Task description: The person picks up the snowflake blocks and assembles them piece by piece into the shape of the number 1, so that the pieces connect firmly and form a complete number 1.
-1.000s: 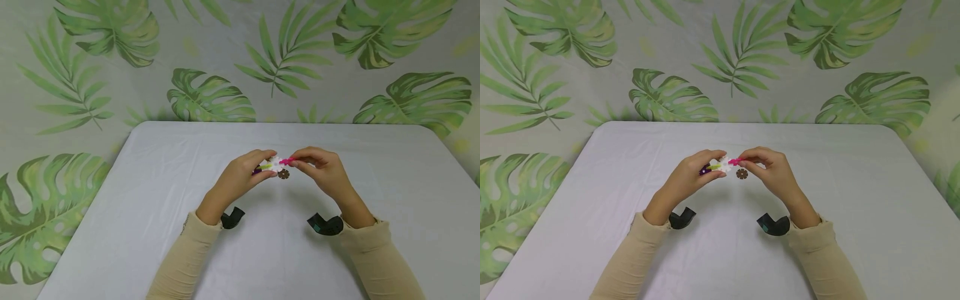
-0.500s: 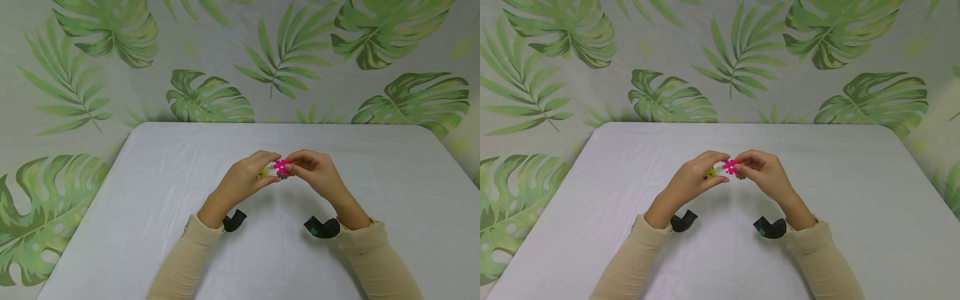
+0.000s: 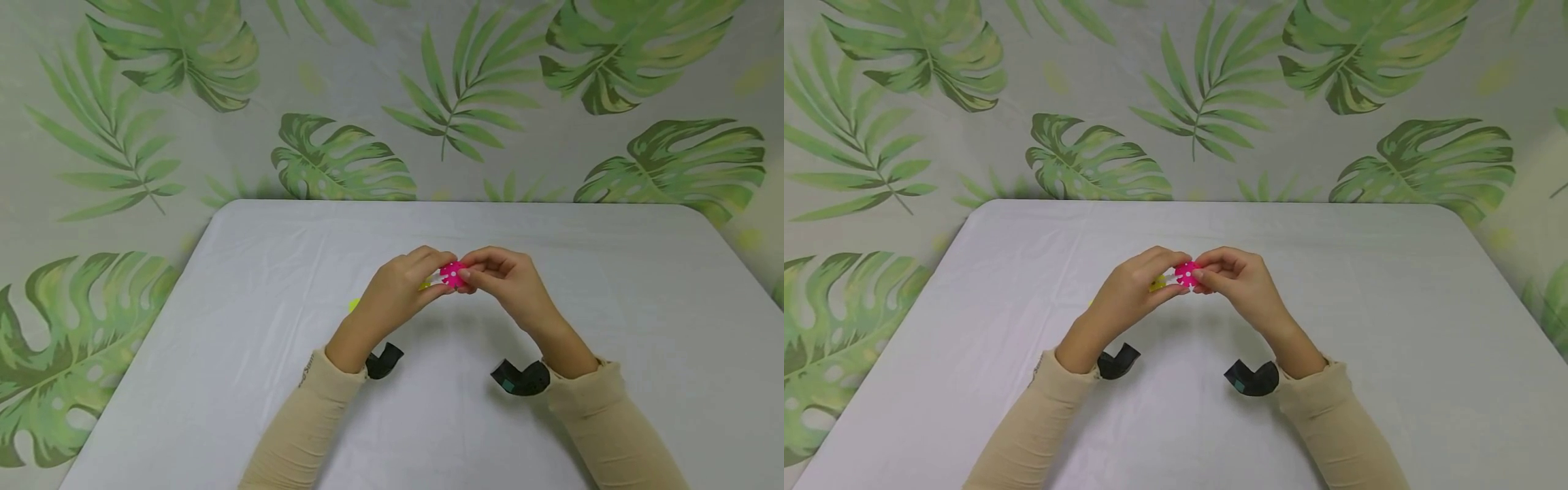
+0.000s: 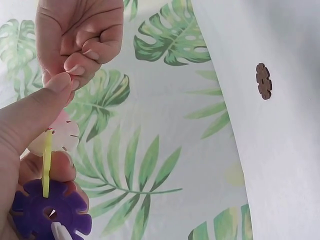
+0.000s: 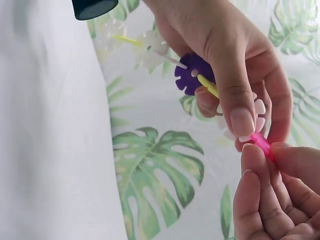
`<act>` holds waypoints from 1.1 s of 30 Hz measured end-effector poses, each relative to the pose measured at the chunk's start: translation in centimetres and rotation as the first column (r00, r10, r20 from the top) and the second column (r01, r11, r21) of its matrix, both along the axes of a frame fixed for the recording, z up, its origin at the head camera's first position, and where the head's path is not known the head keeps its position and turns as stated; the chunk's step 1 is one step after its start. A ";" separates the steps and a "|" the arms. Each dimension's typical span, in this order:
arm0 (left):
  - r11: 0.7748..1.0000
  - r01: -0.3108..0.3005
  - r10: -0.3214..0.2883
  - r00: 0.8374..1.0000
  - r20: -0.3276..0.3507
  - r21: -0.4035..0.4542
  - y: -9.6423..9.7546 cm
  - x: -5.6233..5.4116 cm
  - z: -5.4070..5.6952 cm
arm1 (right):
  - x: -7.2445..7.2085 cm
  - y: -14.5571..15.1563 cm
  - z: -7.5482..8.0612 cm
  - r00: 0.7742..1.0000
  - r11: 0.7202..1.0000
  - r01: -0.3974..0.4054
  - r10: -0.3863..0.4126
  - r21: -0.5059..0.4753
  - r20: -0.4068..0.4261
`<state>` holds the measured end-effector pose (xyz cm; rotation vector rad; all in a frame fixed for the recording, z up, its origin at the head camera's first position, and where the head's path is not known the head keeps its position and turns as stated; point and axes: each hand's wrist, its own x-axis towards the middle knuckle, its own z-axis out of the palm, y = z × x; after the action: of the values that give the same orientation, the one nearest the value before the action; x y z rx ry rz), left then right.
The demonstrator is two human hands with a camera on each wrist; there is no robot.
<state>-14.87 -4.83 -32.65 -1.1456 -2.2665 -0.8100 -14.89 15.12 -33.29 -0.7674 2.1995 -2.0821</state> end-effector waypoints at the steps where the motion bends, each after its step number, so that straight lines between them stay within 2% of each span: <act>1: 1.000 -0.005 0.005 1.000 -0.001 -0.001 0.0 0.0 0.0 | 0.0 0.0 0.0 1.000 1.000 0.000 0.000 0.004 -0.010; 9: 1.000 -0.025 0.024 1.000 -0.013 -0.008 -0.4 -0.3 0.0 | -1.2 0.9 -0.9 0.981 0.985 0.146 -0.134 0.086 -0.137; 14: 1.000 -0.026 0.026 0.999 -0.022 0.009 -0.7 -0.5 0.1 | -1.8 1.2 -1.8 0.978 0.959 0.192 -0.170 0.206 -0.120; 19: 0.999 -0.036 0.036 0.999 -0.027 0.016 -0.9 -0.5 0.3 | -2.2 1.3 -2.6 0.983 0.937 0.181 -0.174 0.300 -0.049; 25: 0.999 -0.045 0.045 0.999 -0.027 0.024 -1.1 -0.6 0.4 | -3.3 1.9 -4.8 0.989 0.929 0.121 -0.143 0.349 0.037; 29: 0.998 -0.049 0.050 0.998 -0.032 0.034 -1.3 -0.7 0.4 | -4.3 2.5 -7.1 0.987 0.900 0.102 -0.143 0.423 0.066; 33: 0.997 -0.056 0.058 0.998 -0.040 0.045 -1.5 -0.9 0.3 | -5.1 3.0 -9.1 0.988 0.861 0.114 -0.151 0.496 0.035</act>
<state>-15.73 -6.30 -32.34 -1.0632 -2.2264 -0.8031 -20.02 18.15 -42.38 -0.4938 2.6330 -1.4379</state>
